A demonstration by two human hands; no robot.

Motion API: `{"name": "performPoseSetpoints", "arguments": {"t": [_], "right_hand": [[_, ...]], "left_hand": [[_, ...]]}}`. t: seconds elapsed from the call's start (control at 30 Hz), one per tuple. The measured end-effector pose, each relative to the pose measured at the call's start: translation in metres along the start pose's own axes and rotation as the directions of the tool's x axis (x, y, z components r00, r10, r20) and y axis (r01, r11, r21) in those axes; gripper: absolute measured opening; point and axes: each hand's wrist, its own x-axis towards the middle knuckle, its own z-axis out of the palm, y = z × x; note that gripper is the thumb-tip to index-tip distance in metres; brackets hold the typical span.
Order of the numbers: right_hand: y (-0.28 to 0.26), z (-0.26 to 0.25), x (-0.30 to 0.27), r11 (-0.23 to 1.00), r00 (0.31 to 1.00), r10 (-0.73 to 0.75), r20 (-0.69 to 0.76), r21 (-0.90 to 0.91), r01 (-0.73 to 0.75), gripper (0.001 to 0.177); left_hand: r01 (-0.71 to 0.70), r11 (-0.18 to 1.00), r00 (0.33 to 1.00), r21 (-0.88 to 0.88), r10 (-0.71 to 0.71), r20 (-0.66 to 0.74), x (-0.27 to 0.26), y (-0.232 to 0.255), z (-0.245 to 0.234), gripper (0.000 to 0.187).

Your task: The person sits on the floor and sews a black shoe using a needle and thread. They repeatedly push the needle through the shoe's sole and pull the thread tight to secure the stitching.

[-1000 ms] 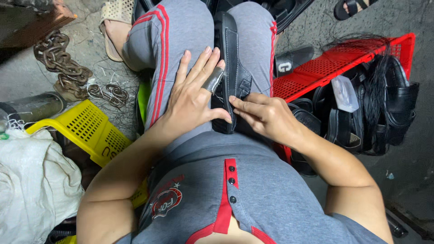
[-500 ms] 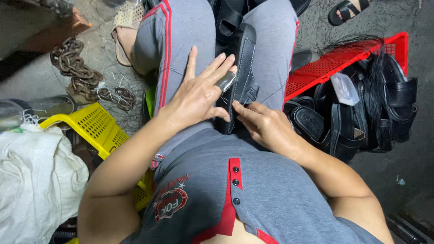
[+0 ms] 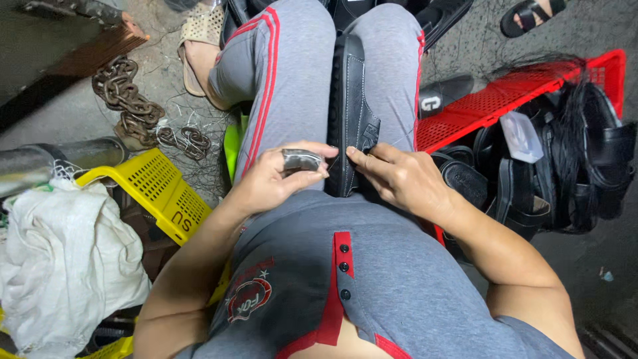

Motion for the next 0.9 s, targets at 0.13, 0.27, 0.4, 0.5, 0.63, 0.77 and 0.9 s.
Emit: {"name": "performPoseSetpoints", "arguments": {"t": [0.13,0.27,0.4,0.5,0.63,0.77,0.9], "right_hand": [[0.007,0.009,-0.007,0.999,0.999,0.005,-0.052,0.032,-0.004,0.027],[0.012,0.017,-0.011,0.999,0.996,0.001,-0.095,0.045,0.003,0.029],[0.017,0.019,-0.012,0.998,0.998,-0.014,-0.065,0.054,0.017,0.030],[0.019,0.016,-0.012,0.997,1.000,-0.003,-0.027,0.081,0.005,0.033],[0.016,-0.028,-0.008,0.996,0.996,0.035,0.088,0.076,-0.041,0.035],[0.030,-0.066,-0.020,0.976,0.933,0.166,0.318,0.085,-0.203,0.043],[0.021,-0.047,-0.023,0.924,0.872,0.119,0.474,0.267,-0.272,0.036]], "left_hand": [[0.092,0.956,0.993,-0.280,-0.109,-0.046,0.006,-0.016,0.013,0.008],[0.034,0.899,0.986,0.437,0.041,-0.162,0.017,-0.021,0.013,0.006],[0.078,0.887,0.988,0.456,-0.009,-0.151,0.017,-0.019,0.018,0.005],[0.303,0.932,0.951,0.200,-0.284,-0.120,0.016,-0.020,0.010,0.025],[0.307,0.916,0.949,0.259,-0.274,-0.155,0.023,-0.017,0.015,0.015],[-0.053,0.614,0.994,0.788,0.109,-0.018,0.029,-0.007,0.012,0.024],[-0.088,0.305,0.980,0.948,0.200,0.027,0.038,-0.018,-0.004,0.026]]}}
